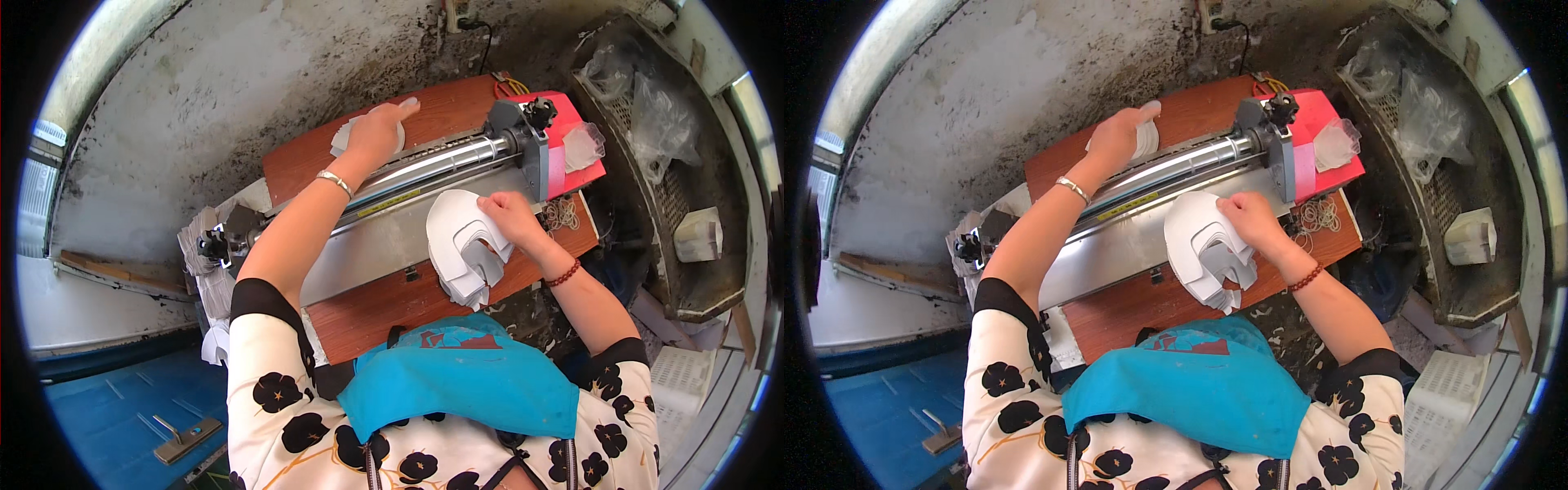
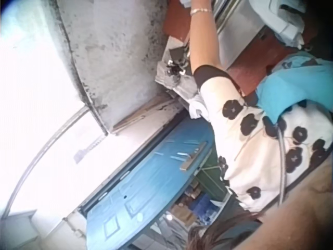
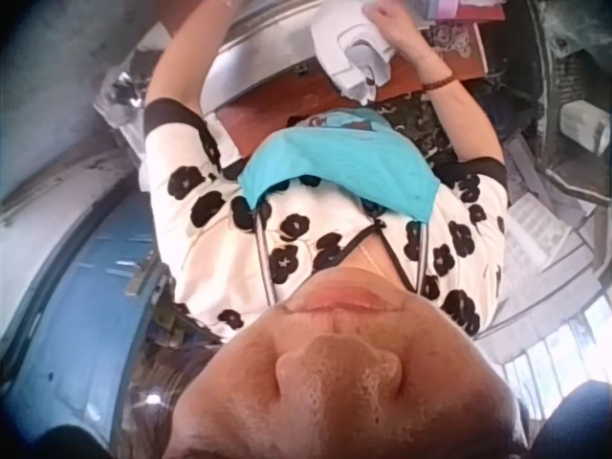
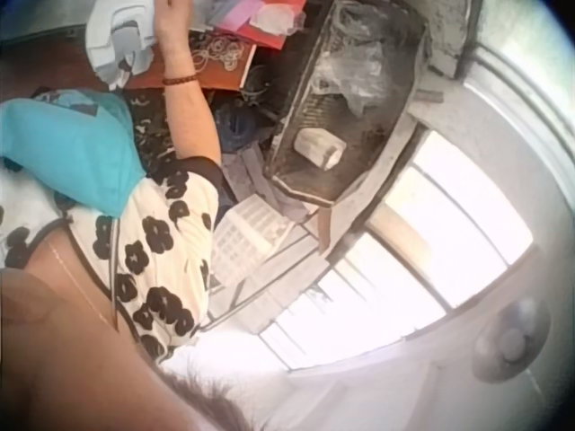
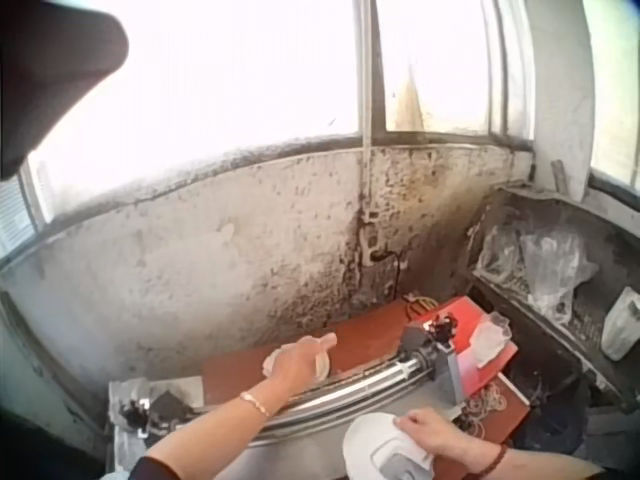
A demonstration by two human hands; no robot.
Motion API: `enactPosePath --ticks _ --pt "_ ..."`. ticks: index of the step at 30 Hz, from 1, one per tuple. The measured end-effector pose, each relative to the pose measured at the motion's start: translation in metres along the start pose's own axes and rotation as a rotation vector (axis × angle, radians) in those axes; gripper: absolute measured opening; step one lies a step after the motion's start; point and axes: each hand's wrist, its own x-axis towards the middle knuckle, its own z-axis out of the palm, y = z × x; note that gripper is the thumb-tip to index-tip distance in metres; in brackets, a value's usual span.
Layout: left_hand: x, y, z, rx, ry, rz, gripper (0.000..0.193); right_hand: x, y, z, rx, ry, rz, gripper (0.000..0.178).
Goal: The person applies adhesive to white shoe components using a roller-based cement machine.
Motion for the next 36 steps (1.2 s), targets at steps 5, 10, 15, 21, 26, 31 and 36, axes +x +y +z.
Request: enactPosePath --ticks 5,10,15,21,26,31,36 --pt "-0.005 -0.002 0.0 0.055 -0.52 -0.167 0.027 -0.008 -0.023 0.006 0.238 -0.021 0.143 0.035" --pt "-0.002 -0.009 0.015 -0.13 -0.63 -0.336 0.039 0.002 -0.033 0.011 0.363 -0.034 0.287 0.031" --pt "0.005 -0.007 0.02 -0.183 -0.631 -0.385 0.042 0.008 -0.023 0.012 0.471 -0.008 0.188 0.029" --pt "0.01 -0.017 0.022 -0.273 -0.457 -0.513 0.019 0.003 -0.01 0.013 0.105 0.045 -0.026 0.025" --pt "0.012 -0.02 0.025 -0.236 0.071 -0.36 0.008 -0.001 -0.014 0.008 -0.164 0.061 -0.053 0.028" --pt "0.004 0.01 -0.005 -0.197 0.07 -0.266 0.027 0.001 -0.008 0.002 -0.247 0.013 -0.073 0.035" --pt "0.0 0.001 0.004 0.244 -0.491 -0.096 0.028 0.006 0.002 0.009 0.032 0.029 0.035 0.038"
